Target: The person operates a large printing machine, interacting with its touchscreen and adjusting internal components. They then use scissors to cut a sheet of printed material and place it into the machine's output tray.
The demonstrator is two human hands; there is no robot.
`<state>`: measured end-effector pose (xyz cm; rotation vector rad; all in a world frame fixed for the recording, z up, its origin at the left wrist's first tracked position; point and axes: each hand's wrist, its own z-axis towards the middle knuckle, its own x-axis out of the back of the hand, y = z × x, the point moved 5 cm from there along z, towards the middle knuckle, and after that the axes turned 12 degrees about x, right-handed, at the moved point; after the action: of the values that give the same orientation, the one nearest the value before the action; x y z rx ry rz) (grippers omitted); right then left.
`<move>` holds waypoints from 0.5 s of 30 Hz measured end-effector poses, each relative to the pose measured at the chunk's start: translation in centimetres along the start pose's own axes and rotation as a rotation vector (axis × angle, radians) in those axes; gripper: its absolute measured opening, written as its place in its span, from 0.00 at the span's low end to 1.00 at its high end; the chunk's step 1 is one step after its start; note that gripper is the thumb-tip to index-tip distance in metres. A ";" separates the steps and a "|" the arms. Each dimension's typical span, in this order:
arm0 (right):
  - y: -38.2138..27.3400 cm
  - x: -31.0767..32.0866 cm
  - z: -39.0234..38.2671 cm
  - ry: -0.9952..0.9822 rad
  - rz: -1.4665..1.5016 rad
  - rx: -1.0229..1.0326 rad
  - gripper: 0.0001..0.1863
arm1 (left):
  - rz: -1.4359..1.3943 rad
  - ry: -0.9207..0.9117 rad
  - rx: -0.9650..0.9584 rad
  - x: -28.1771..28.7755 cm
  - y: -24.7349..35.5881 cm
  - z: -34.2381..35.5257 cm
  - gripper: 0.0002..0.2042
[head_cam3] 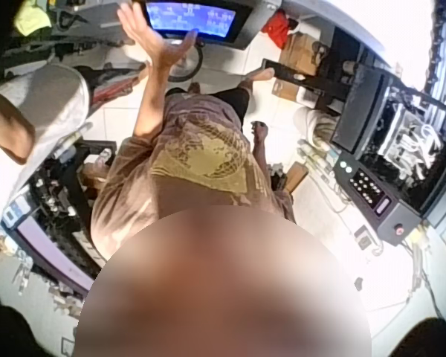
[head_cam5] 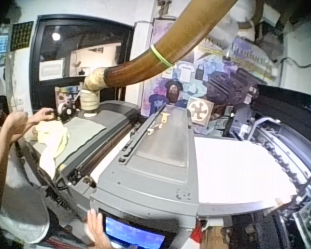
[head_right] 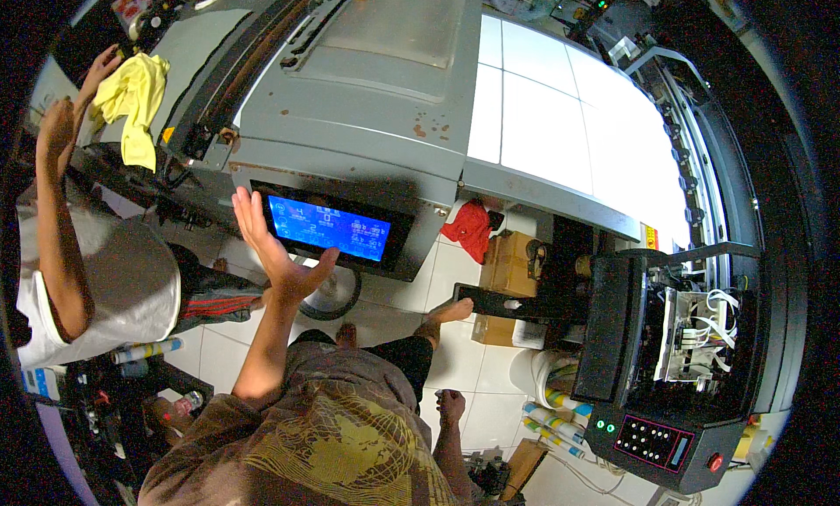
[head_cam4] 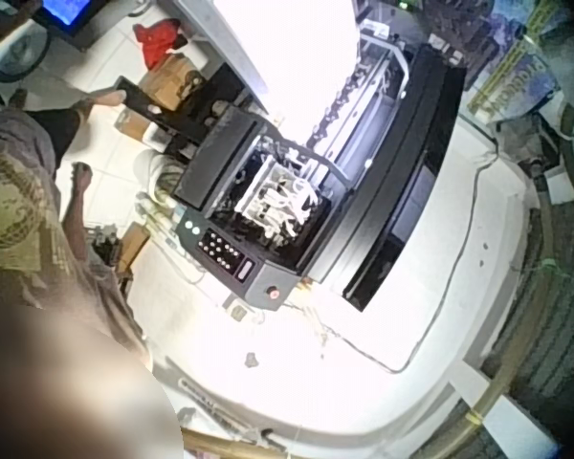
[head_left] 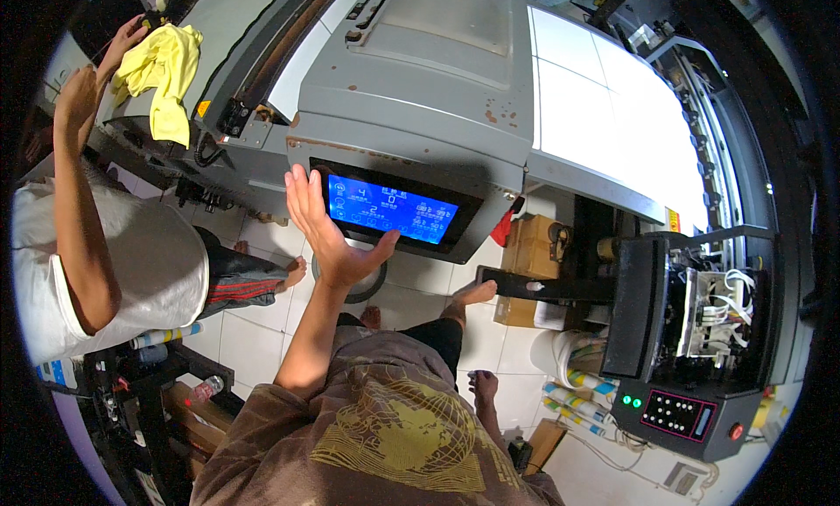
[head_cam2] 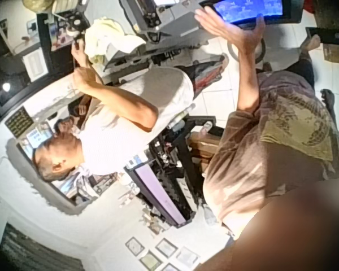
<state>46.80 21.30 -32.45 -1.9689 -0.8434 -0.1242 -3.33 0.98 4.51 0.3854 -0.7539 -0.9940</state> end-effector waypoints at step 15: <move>-0.5 0.0 -0.1 0.004 0.004 -0.010 0.10 | -0.007 0.018 0.001 -0.1 -0.1 -0.1 0.54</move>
<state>46.50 21.37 -32.10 -1.9792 -0.8369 -0.1304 -3.31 1.00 4.36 0.3979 -0.7372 -0.9957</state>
